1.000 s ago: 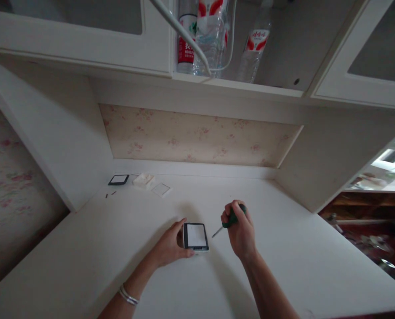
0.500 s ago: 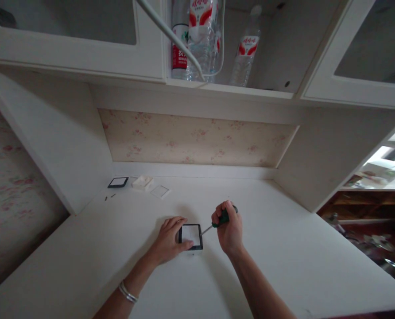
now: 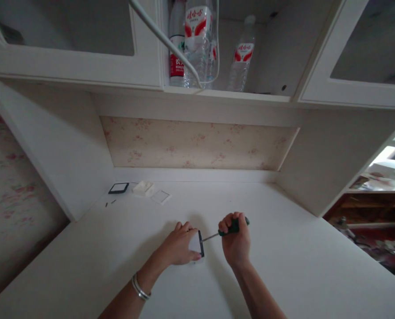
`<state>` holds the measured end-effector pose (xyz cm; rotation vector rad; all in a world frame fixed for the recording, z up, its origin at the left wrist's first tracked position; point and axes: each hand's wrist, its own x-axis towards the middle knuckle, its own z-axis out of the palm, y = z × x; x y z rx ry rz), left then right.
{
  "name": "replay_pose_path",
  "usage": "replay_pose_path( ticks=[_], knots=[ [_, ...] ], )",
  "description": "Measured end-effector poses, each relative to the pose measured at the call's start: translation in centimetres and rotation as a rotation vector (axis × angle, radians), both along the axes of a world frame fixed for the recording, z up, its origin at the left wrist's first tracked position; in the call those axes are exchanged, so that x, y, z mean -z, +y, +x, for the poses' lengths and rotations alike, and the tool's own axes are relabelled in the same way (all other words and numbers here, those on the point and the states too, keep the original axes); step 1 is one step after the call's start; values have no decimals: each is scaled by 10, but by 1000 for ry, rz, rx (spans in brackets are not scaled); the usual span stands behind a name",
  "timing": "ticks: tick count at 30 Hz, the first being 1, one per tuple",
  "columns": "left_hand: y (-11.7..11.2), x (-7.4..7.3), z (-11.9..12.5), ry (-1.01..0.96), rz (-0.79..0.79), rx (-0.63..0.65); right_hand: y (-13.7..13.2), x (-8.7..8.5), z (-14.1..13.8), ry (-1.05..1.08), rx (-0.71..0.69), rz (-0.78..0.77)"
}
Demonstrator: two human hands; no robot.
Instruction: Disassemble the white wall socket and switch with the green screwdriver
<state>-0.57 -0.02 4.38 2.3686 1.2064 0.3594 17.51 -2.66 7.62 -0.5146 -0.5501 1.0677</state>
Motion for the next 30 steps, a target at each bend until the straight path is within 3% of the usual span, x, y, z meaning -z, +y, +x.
replay_pose_path(
  ticks=[8, 13, 18, 23, 25, 30],
  knots=[
    [-2, 1, 5, 2, -31, -42, 2, 37, 29, 122, 64, -128],
    [-3, -1, 8, 15, -52, -36, -3, 48, 30, 107, 152, -158],
    [-3, -3, 9, 9, -69, -38, -11, 27, 20, 35, 159, -100],
    [-4, -2, 9, 4, -42, -35, -11, -6, 3, -306, -228, 86],
    [-4, 0, 10, 6, -23, -31, -9, -10, 1, -354, -296, 118],
    [-3, 1, 10, 11, -48, -47, -6, 7, 12, -29, -23, 9]
  ],
)
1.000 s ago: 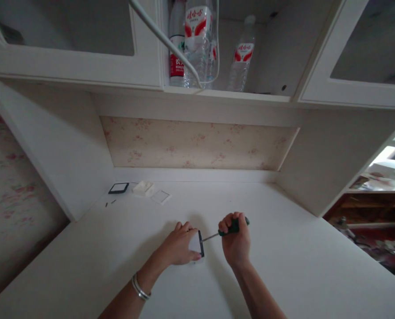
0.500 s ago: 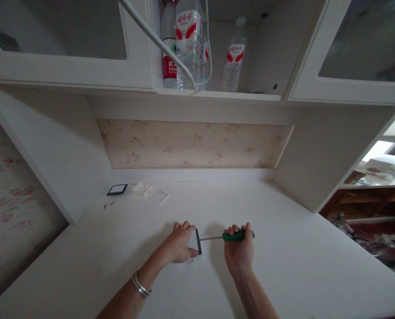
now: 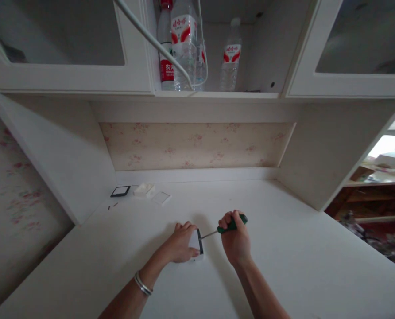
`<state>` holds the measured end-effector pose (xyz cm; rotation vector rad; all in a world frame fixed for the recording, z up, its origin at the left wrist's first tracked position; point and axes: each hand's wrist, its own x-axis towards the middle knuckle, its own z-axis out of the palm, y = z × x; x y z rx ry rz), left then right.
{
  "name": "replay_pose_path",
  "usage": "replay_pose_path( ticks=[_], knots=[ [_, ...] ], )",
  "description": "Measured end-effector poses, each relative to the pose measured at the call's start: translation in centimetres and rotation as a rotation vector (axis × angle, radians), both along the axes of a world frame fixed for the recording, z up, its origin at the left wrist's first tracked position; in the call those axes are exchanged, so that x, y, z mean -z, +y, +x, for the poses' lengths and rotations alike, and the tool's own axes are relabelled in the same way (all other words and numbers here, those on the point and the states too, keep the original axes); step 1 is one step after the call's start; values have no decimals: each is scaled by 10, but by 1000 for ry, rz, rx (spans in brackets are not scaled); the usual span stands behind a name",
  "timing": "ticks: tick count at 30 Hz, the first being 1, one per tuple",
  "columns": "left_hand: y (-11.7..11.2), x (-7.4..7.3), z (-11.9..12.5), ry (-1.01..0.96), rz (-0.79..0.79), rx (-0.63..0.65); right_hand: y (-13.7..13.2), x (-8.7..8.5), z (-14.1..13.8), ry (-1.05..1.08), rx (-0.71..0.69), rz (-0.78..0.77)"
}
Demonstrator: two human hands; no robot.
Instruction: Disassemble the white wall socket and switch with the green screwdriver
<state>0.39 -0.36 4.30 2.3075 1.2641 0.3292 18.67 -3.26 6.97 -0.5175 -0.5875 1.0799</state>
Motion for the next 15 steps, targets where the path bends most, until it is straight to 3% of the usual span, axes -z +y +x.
replay_pose_path(
  ticks=[9, 12, 15],
  knots=[
    [-1, -2, 1, -12, -16, 3, -2, 36, 14, 233, 243, -191],
    [-1, -4, 1, 21, -14, 13, -3, 36, 16, 249, 276, -228],
    [-2, -6, 2, 39, -9, 17, -7, 25, 10, 162, 279, -175]
  ],
)
